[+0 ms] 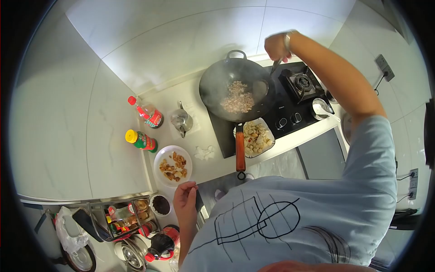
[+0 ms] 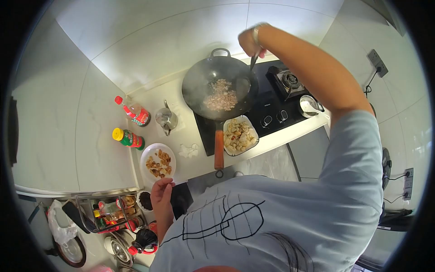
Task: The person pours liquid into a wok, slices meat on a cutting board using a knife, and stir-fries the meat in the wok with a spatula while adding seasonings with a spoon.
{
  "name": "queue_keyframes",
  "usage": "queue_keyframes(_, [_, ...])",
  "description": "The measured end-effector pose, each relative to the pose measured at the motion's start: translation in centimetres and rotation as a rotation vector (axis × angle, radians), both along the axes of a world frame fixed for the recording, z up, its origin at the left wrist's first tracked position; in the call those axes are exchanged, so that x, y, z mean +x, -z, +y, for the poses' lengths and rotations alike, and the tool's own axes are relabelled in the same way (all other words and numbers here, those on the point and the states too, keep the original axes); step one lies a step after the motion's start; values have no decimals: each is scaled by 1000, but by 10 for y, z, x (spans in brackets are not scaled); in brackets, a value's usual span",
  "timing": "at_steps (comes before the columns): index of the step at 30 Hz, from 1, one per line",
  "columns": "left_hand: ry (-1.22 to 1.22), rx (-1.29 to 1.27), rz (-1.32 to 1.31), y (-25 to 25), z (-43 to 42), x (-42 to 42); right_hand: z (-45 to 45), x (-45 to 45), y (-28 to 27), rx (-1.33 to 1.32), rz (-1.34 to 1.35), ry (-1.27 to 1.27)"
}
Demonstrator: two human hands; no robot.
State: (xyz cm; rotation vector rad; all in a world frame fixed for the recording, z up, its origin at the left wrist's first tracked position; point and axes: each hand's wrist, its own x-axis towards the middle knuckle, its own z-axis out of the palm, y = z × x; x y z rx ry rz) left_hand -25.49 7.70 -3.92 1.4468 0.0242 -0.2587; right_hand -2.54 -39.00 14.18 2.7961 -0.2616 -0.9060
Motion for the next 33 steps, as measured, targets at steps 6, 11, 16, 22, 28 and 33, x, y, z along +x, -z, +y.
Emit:
queue_keyframes(6, [-96, 40, 29, 5, 8, -16, 45, 45, -25, -114, 330, 92])
queue_keyframes(11, [-156, 34, 50, 11, 15, -24, 24, 55, 36, 139, 158, -68])
queue_keyframes(16, [-166, 27, 14, 6, 11, -17, -6, 36, 38, 2, 87, -229])
queue_keyframes(22, [-97, 2, 26, 6, 4, -8, -30, -19, 73, -94, -92, -403])
queue_keyframes(28, [-48, 14, 9, -2, 0, -2, 28, -43, 74, 61, -449, -388])
queue_keyframes(33, [-46, 28, 22, 0, 0, -4, 11, -29, 29, 51, 89, -308])
